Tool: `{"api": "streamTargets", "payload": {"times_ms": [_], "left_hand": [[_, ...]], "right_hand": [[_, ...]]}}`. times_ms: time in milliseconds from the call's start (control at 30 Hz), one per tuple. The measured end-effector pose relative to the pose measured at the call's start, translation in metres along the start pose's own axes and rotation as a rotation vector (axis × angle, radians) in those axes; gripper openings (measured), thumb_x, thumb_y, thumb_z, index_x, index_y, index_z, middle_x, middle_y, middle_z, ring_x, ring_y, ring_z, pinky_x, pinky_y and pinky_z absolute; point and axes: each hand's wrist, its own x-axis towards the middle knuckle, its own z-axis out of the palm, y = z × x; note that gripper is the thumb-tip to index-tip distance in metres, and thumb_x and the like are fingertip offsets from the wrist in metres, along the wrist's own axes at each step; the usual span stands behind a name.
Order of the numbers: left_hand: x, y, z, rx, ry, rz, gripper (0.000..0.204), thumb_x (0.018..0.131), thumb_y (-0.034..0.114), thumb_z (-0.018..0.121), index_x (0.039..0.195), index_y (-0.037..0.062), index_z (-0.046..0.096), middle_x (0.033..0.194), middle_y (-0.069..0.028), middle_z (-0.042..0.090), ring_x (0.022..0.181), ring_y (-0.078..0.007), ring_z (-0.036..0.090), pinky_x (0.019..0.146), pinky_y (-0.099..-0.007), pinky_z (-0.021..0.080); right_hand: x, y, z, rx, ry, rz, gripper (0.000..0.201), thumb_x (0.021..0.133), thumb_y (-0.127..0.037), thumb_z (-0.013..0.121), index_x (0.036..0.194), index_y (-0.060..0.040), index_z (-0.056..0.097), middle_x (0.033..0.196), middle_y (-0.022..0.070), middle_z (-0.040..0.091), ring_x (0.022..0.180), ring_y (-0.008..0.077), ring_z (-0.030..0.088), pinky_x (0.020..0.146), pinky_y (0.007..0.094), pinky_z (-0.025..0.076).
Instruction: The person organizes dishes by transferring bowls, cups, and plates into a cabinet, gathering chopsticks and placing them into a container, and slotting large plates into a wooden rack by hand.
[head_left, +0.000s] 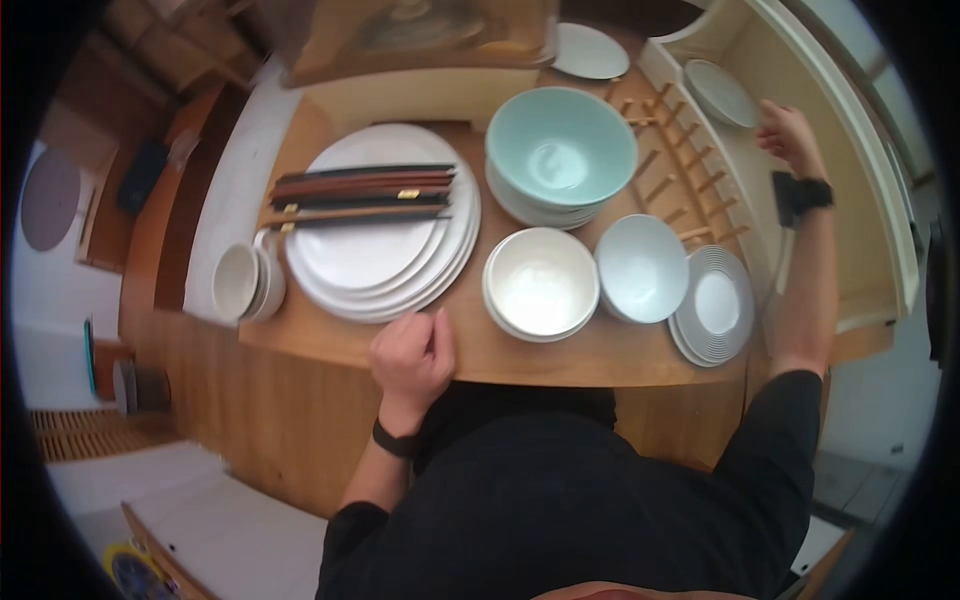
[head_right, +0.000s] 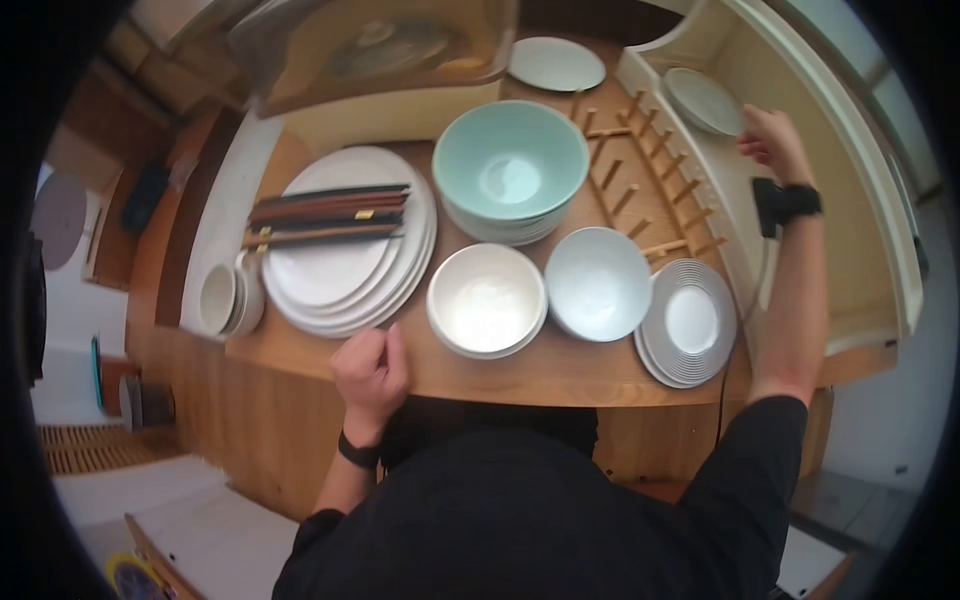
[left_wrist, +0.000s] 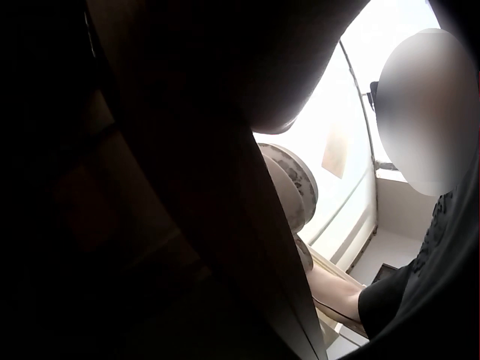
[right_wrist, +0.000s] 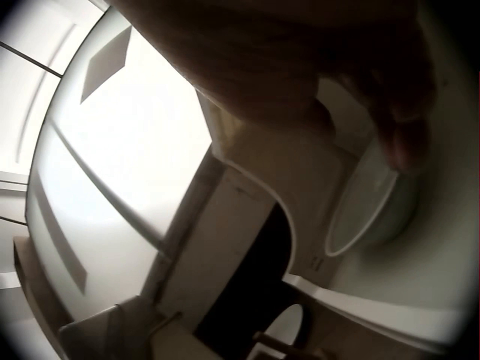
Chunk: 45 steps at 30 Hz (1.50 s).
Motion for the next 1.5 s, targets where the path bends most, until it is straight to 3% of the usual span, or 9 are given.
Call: {"api": "streamTargets", "payload": {"times_ms": [200, 300, 567, 800, 867, 967, 1100, 1267, 1500], "left_hand": [[0.001, 0.001, 0.001, -0.096, -0.014, 0.002, 0.035, 0.091, 0.007, 0.069, 0.063, 0.0031, 0.048, 0.056, -0.0130, 0.044, 0.049, -0.0316, 0.044, 0.048, -0.0411, 0.034], [0.002, 0.003, 0.000, -0.074, -0.008, -0.028, 0.035, 0.089, 0.009, 0.071, 0.062, 0.0047, 0.048, 0.057, -0.0117, 0.045, 0.050, -0.0319, 0.047, 0.049, -0.0421, 0.035], [-0.002, 0.000, 0.002, -0.074, 0.007, -0.001, 0.036, 0.091, 0.009, 0.070, 0.062, 0.0042, 0.048, 0.058, -0.0128, 0.047, 0.051, -0.0331, 0.047, 0.049, -0.0427, 0.035], [-0.004, 0.003, 0.005, -0.068, -0.007, 0.026, 0.035, 0.095, 0.008, 0.067, 0.065, 0.0010, 0.050, 0.058, -0.0141, 0.044, 0.049, -0.0276, 0.041, 0.050, -0.0385, 0.034], [-0.004, 0.005, 0.004, -0.087, 0.010, -0.014, 0.036, 0.096, 0.008, 0.067, 0.065, 0.0008, 0.049, 0.057, -0.0136, 0.043, 0.049, -0.0256, 0.040, 0.049, -0.0379, 0.033], [-0.004, 0.005, 0.004, -0.096, -0.005, -0.001, 0.037, 0.096, 0.008, 0.066, 0.064, 0.0002, 0.048, 0.056, -0.0114, 0.042, 0.049, -0.0211, 0.038, 0.048, -0.0358, 0.032], [-0.005, 0.003, 0.005, -0.100, -0.010, -0.023, 0.038, 0.096, 0.007, 0.066, 0.064, -0.0003, 0.048, 0.056, -0.0090, 0.042, 0.049, -0.0173, 0.036, 0.047, -0.0342, 0.030], [-0.004, 0.005, 0.005, -0.103, -0.021, -0.053, 0.038, 0.094, 0.006, 0.067, 0.062, 0.0025, 0.047, 0.055, -0.0116, 0.041, 0.047, -0.0262, 0.038, 0.047, -0.0382, 0.031], [-0.005, 0.001, 0.007, -0.108, -0.014, -0.044, 0.037, 0.093, 0.004, 0.066, 0.062, 0.0018, 0.047, 0.055, -0.0128, 0.042, 0.047, -0.0292, 0.040, 0.047, -0.0397, 0.031]], "right_hand": [[-0.149, -0.089, 0.029, 0.105, -0.281, -0.508, 0.027, 0.104, -0.030, 0.060, 0.108, -0.0044, 0.066, 0.072, 0.0003, 0.064, 0.056, 0.0040, 0.059, 0.047, 0.0169, 0.041], [-0.190, -0.109, 0.054, -0.009, -0.354, -0.558, 0.022, 0.105, -0.025, 0.058, 0.105, -0.0047, 0.066, 0.070, -0.0020, 0.061, 0.058, 0.0029, 0.057, 0.048, 0.0164, 0.038], [-0.187, -0.115, 0.151, -0.293, -0.491, -0.385, 0.025, 0.096, -0.023, 0.065, 0.105, 0.0004, 0.064, 0.078, 0.0067, 0.068, 0.060, 0.0106, 0.064, 0.054, 0.0233, 0.054], [-0.162, -0.106, 0.182, -0.546, -0.217, -0.660, 0.022, 0.082, -0.009, 0.059, 0.096, 0.0076, 0.064, 0.078, 0.0202, 0.068, 0.066, 0.0292, 0.068, 0.059, 0.0386, 0.054], [-0.164, -0.111, 0.180, -0.577, -0.148, -0.707, 0.022, 0.080, -0.006, 0.056, 0.094, 0.0087, 0.064, 0.078, 0.0217, 0.068, 0.066, 0.0312, 0.068, 0.060, 0.0392, 0.054], [-0.168, -0.123, 0.166, -0.285, -0.452, -0.423, 0.018, 0.079, -0.004, 0.057, 0.092, 0.0066, 0.063, 0.071, 0.0148, 0.064, 0.065, 0.0218, 0.065, 0.055, 0.0338, 0.049], [-0.170, -0.125, 0.144, -0.126, -0.513, -0.304, 0.015, 0.080, -0.006, 0.061, 0.090, 0.0043, 0.062, 0.069, 0.0076, 0.060, 0.062, 0.0151, 0.062, 0.052, 0.0288, 0.045], [-0.160, -0.118, 0.082, 0.175, -0.417, -0.284, 0.014, 0.080, -0.009, 0.067, 0.088, 0.0022, 0.066, 0.066, 0.0032, 0.058, 0.050, 0.0099, 0.051, 0.043, 0.0268, 0.036], [-0.014, -0.031, 0.012, 0.399, -0.102, -0.264, 0.018, 0.092, -0.004, 0.064, 0.075, -0.0034, 0.058, 0.057, 0.0014, 0.050, 0.046, 0.0100, 0.046, 0.041, 0.0286, 0.033]]}}
